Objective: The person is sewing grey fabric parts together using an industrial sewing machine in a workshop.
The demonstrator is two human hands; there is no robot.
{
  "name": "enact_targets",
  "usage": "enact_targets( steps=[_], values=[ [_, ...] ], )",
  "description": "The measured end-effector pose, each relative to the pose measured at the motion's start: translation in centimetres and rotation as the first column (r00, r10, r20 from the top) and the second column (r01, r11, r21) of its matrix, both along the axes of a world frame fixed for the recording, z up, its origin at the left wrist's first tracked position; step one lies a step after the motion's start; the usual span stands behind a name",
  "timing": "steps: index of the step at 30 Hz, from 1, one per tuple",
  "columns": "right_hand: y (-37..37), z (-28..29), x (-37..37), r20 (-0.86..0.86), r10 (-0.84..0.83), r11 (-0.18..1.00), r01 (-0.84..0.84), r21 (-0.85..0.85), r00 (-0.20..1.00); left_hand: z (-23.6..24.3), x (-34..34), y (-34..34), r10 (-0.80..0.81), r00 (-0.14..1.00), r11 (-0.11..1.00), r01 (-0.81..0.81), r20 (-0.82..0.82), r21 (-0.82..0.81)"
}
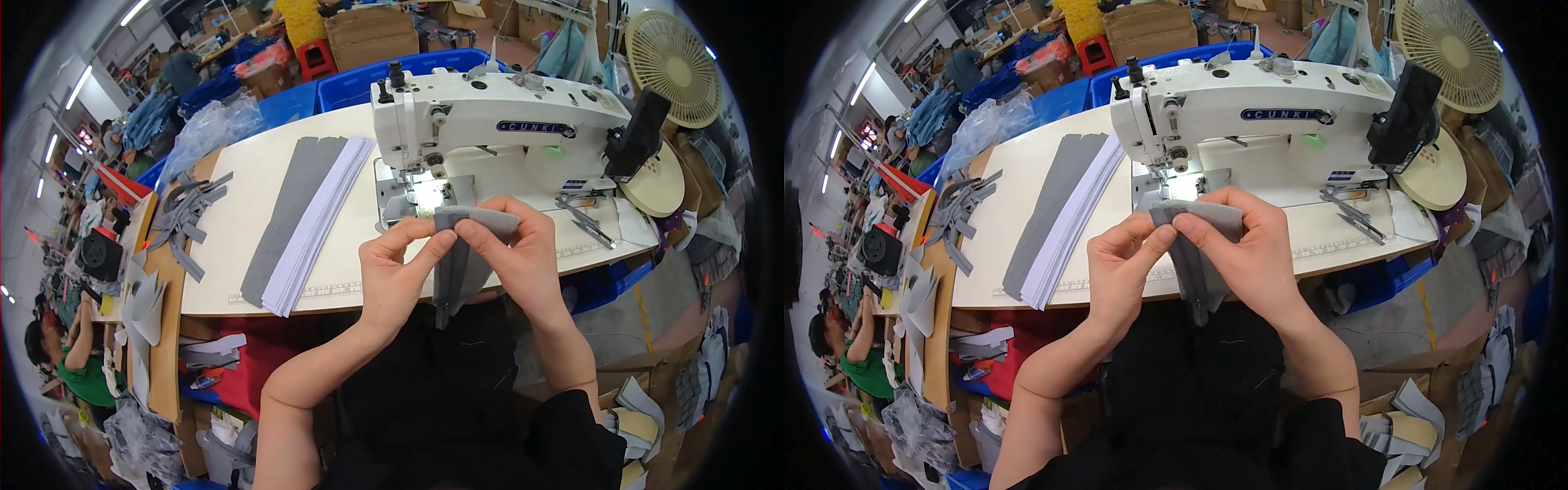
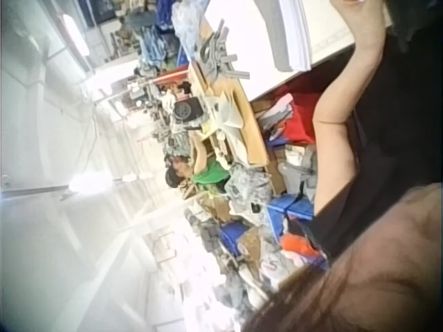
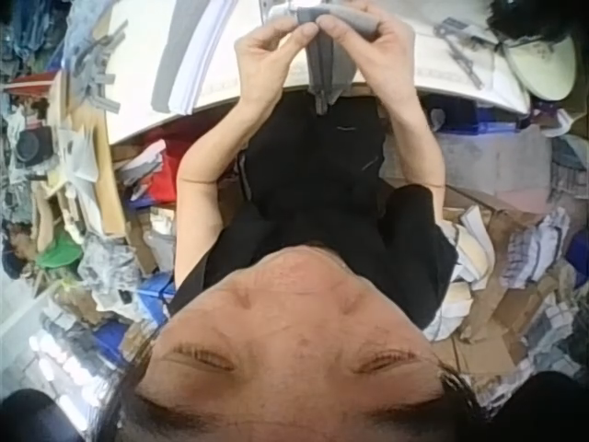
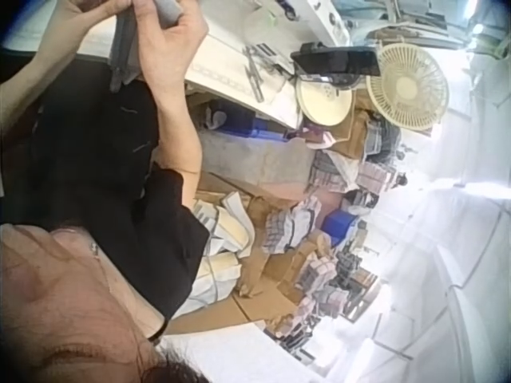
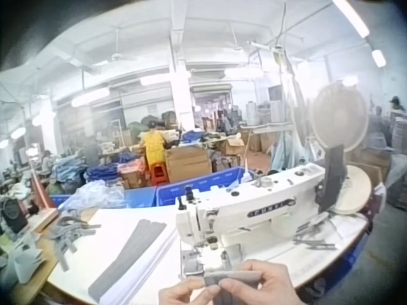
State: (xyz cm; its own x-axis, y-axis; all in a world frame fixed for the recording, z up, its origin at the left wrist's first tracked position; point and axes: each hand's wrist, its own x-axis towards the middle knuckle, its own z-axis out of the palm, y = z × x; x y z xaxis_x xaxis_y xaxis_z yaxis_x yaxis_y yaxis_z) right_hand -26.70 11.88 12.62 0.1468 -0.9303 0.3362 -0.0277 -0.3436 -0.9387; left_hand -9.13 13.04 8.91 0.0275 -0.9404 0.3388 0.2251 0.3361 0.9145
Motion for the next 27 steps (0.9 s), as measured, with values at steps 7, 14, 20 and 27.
enact_targets(
  steps=[7, 14, 20, 27],
  values=[
    [-0.4, 2.5, -0.5, -0.256, 0.016, 0.996, -0.039, -0.085, 0.966, -0.4, 0.4, 0.0, -0.083, 0.989, 0.992, 0.094, -0.12, 0.087],
    [-2.6, 3.7, -1.8, -0.414, 0.145, 0.985, -0.169, -0.023, 0.899, -1.8, 0.8, -0.3, -0.114, 0.993, 0.987, 0.117, -0.032, 0.112],
    [-6.8, -1.5, -1.0, -0.672, 0.25, 0.968, -0.191, 0.162, 0.698, -6.2, 1.3, -1.1, -0.128, 0.991, 0.87, 0.132, -0.04, 0.475],
    [-13.1, -6.6, 2.0, -0.808, 0.308, 0.945, -0.06, 0.323, 0.502, -8.1, 2.8, -3.1, -0.065, 0.982, 0.908, -0.017, 0.179, 0.418]
  ],
)
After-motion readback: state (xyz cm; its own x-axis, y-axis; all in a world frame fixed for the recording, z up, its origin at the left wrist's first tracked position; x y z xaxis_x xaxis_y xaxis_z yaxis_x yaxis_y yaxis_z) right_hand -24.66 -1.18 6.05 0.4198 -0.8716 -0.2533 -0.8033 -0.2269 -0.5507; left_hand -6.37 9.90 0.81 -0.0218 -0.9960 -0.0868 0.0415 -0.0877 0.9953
